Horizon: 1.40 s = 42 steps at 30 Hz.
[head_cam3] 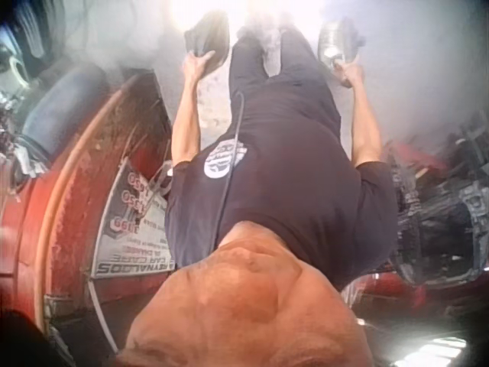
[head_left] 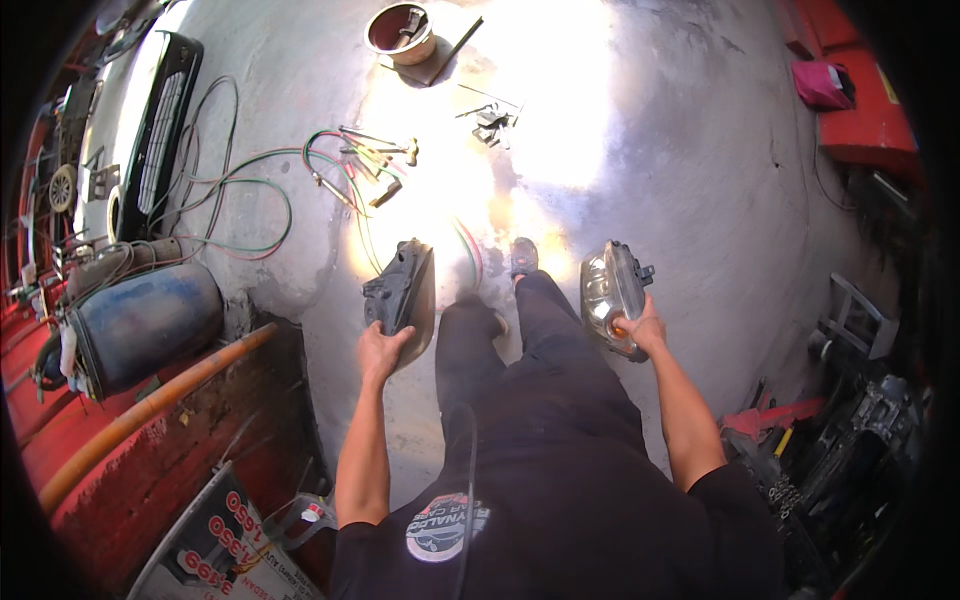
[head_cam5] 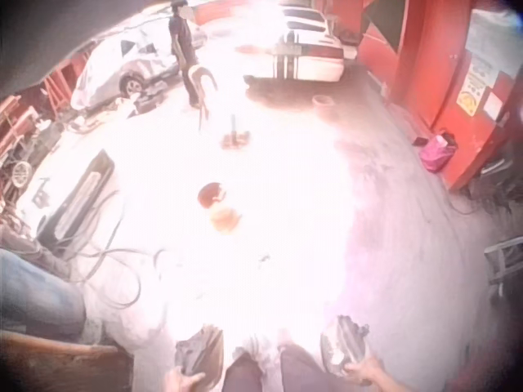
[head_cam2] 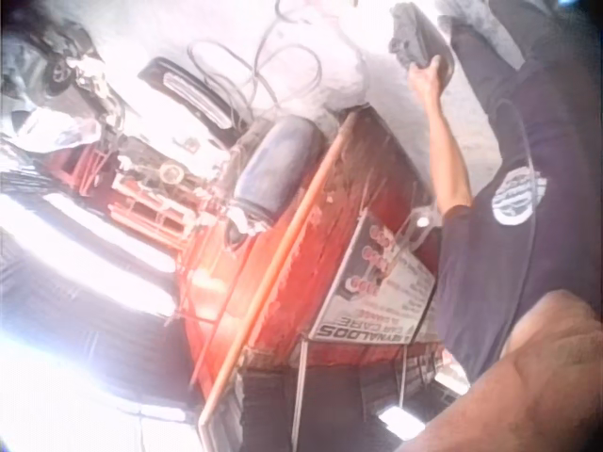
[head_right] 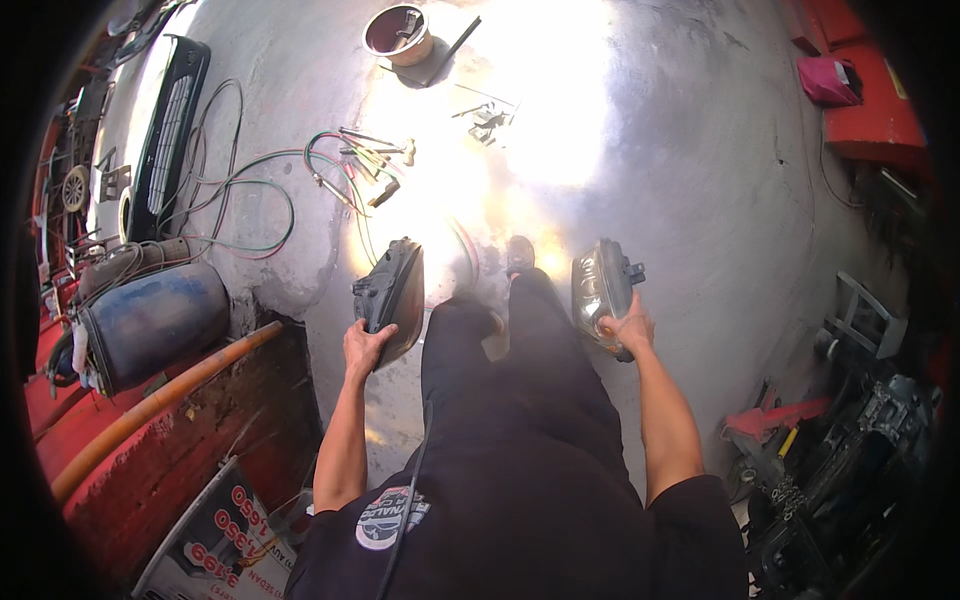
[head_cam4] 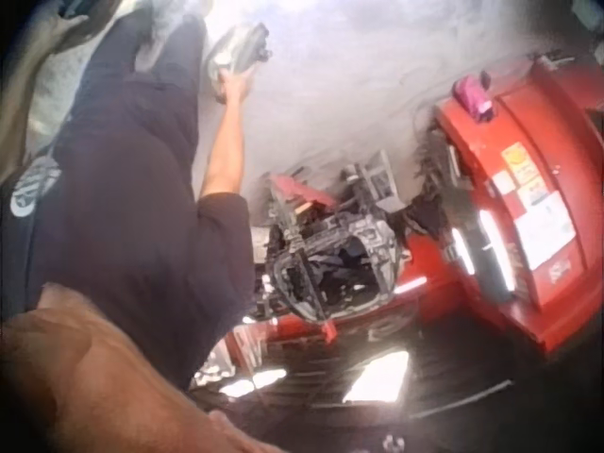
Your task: The person picks up a car headlight assembly and a plastic housing, then sits on the floor to work on them. They repeatedly detach and reattach the plastic housing to the headlight, adjusting clips and alignment by hand.
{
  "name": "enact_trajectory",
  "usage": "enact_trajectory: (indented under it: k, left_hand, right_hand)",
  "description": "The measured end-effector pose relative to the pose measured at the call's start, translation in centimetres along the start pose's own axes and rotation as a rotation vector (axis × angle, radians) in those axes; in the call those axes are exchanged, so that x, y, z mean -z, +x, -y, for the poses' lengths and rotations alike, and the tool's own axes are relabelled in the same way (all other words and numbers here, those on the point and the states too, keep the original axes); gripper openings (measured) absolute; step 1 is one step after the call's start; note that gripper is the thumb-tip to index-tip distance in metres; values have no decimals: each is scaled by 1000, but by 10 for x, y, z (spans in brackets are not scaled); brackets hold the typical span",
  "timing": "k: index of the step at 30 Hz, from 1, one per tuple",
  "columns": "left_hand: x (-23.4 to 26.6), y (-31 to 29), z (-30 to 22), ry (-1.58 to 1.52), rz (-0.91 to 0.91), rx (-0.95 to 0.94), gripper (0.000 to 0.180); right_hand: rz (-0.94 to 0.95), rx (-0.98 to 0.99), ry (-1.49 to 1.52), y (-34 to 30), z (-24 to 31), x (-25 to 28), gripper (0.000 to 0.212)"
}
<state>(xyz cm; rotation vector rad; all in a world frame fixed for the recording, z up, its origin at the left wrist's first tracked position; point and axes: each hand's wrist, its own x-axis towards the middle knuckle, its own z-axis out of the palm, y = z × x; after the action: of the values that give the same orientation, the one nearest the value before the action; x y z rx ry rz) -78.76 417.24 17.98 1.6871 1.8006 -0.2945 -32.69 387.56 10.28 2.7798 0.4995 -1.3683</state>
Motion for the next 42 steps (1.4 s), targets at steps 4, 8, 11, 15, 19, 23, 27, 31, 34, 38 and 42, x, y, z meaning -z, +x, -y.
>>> enact_trajectory:
  k: [4, 8, 11, 15, 19, 23, 27, 31, 34, 38, 42]
  left_hand:
    - [1, 129, -32, -75, 67, -64, 97]
    - [-44, 266, -50, -140, 124, -59, 96]
    - [-105, 369, -81, -244, 127, -107, 89]
    - [-156, 477, -110, -336, 107, -177, 87]
    - [-179, 539, -126, -411, 170, -198, 93]
    - [-199, 581, -106, -755, 288, -197, 60]
    - [-187, 598, -78, -778, 327, -170, 44]
    - [-191, 620, -38, -559, 434, -173, 48]
    - [-192, 618, -23, -558, 429, -158, 41]
    - [-204, 650, 20, -678, 479, -197, 49]
    - [-226, 677, 88, -544, 375, -183, 51]
  right_hand:
    - [-163, 31, 115, 18, 58, -19, 114]
    - [-214, 49, 277, 36, 138, -32, 111]
    - [-294, -18, 458, 65, 169, -66, 104]
    - [-290, -109, 615, 88, 249, -87, 95]
    - [-271, -160, 776, 132, 269, -119, 98]
    - [-337, -50, 694, 185, 295, -136, 92]
    - [-337, -57, 749, 236, 333, -126, 92]
    - [-412, -12, 742, 290, 334, -133, 101]
    - [-470, -13, 765, 329, 337, -145, 102]
    - [-590, -16, 774, 382, 323, -189, 100]
    - [-547, -9, 801, 376, 335, -221, 102]
